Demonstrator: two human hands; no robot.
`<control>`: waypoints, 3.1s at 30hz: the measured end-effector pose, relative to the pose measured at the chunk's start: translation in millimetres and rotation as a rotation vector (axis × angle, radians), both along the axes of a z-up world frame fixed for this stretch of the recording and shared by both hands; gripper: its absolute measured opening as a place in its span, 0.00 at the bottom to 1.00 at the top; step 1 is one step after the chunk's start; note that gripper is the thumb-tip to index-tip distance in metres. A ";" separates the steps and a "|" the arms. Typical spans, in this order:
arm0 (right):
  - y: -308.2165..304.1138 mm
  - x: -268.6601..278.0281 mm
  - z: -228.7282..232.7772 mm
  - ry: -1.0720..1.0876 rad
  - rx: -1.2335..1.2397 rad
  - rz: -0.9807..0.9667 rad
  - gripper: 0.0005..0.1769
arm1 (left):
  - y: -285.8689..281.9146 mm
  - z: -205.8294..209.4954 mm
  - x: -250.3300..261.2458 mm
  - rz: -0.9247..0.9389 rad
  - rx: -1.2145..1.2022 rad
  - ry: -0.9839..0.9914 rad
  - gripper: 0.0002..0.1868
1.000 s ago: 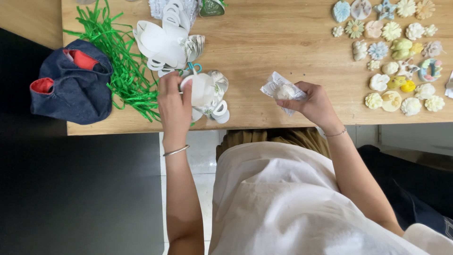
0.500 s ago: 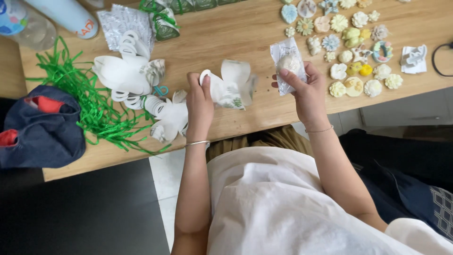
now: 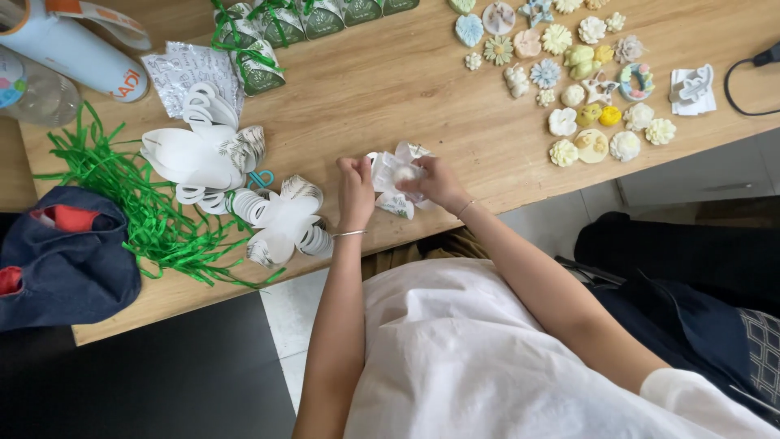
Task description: Packaging decorative flower-shaped candles into small plastic bags and cardstock flower boxes with ribbons.
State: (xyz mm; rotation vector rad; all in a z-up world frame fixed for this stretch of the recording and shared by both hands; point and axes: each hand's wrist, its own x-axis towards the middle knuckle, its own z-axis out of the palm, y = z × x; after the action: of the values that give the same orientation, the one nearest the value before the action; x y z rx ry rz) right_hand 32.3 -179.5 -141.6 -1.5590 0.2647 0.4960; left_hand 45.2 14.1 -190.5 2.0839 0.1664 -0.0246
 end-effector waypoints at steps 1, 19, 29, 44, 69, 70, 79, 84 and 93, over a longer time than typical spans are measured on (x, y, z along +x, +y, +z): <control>-2.0 2.4 -8.8 0.001 0.001 0.003 0.22 | 0.7 0.1 -3.5 0.003 0.001 0.001 0.16; -4.9 10.5 3.3 0.171 -0.512 0.399 0.31 | -19.4 -47.0 -14.6 0.083 -0.716 0.262 0.33; -1.5 -2.6 -22.1 -0.355 -1.050 0.533 0.35 | -34.4 -24.3 -16.6 0.006 -0.334 0.028 0.33; -54.4 -50.0 -25.9 -0.002 -0.495 -0.108 0.33 | -37.9 -7.6 -23.1 -0.015 -0.094 -0.034 0.35; 24.0 -42.8 34.4 -0.684 -0.625 0.117 0.11 | -59.1 3.2 -49.6 -0.176 0.284 0.143 0.61; 21.4 -41.0 31.3 -0.683 -0.622 0.125 0.11 | -56.0 7.9 -50.9 -0.169 0.283 0.148 0.61; 2.2 4.3 24.9 -0.782 -0.818 0.127 0.08 | -8.7 26.7 -30.4 -0.109 0.036 -0.347 0.75; 5.5 25.0 23.5 -0.843 -0.914 0.252 0.11 | 19.0 33.1 5.9 0.037 -0.197 -0.162 0.42; 3.8 21.0 8.9 -0.937 -0.907 0.317 0.09 | 6.0 76.2 20.1 -0.165 0.017 0.043 0.19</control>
State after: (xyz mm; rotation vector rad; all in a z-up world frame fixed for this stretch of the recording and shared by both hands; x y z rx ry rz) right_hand 53.3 -175.7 -132.7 -2.5505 -0.5703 -0.2123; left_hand 65.3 20.1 -114.3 2.1108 0.0203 -0.1687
